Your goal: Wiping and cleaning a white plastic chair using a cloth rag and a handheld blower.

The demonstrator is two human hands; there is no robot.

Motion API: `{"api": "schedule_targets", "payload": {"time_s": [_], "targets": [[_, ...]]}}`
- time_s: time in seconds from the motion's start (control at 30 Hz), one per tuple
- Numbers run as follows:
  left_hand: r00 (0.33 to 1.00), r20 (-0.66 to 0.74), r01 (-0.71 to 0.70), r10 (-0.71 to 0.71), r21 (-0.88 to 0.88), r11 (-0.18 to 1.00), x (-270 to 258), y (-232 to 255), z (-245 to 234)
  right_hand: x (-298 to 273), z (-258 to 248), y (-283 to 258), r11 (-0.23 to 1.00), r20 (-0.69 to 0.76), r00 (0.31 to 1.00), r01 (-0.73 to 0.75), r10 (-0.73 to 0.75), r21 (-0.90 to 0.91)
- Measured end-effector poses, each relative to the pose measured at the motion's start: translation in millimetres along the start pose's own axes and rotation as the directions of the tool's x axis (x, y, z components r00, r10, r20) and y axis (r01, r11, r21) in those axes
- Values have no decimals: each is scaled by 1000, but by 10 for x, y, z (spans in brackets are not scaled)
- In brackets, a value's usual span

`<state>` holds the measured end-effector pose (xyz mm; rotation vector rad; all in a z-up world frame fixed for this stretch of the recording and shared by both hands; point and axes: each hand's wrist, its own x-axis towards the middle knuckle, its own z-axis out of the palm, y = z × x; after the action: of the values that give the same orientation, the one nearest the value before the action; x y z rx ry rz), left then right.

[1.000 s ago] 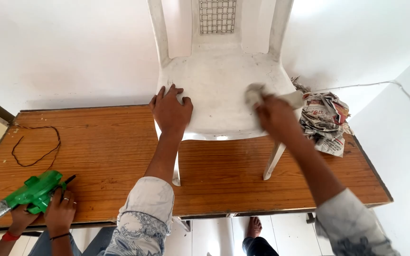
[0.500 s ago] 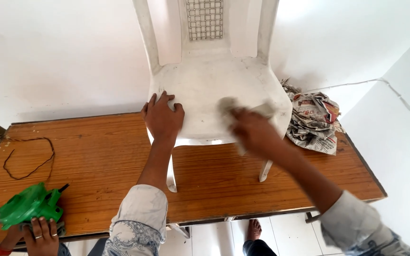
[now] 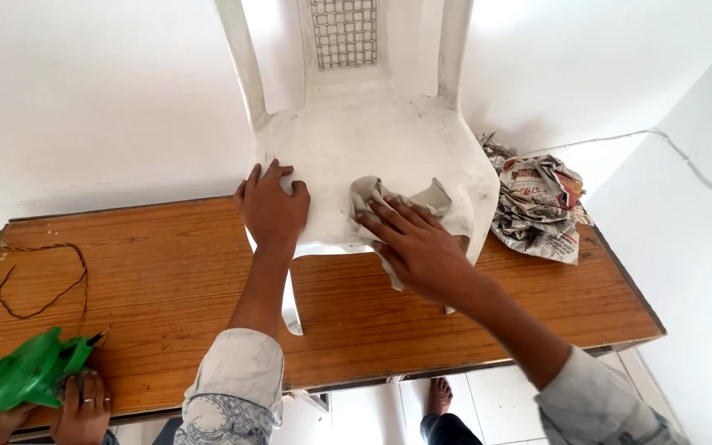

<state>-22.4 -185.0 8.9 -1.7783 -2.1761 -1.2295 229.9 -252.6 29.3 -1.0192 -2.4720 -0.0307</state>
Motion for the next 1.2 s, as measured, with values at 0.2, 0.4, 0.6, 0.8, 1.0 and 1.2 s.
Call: {"api": "schedule_targets", "payload": {"time_s": [0.2,0.4,0.6,0.8,1.0,1.2], "targets": [[1000,-28,-4,3,-11,1000,12,-3,-1,68,-233,1080,848,145,858,-511,493,142],[1000,-10,9,-9,-7,1000,26,12,0,210,343,1472,927,24,959,-265,281,-267],[1000,-11,3,-3,2,1000,19,-2,-5,15,94,156,990,-135,986,84,-99,-112],[1000,-3,29,-29,-10,1000,6,3,19,28,-134,963,817,193,832,-550,520,173],[1000,-7,25,-26,-18,1000,21,14,-12,293,298,880,912,34,923,-373,384,-172],[1000,4,3,-3,3,1000,18,20,-16,119,250,83,994,-50,998,-37,32,-106]]}}
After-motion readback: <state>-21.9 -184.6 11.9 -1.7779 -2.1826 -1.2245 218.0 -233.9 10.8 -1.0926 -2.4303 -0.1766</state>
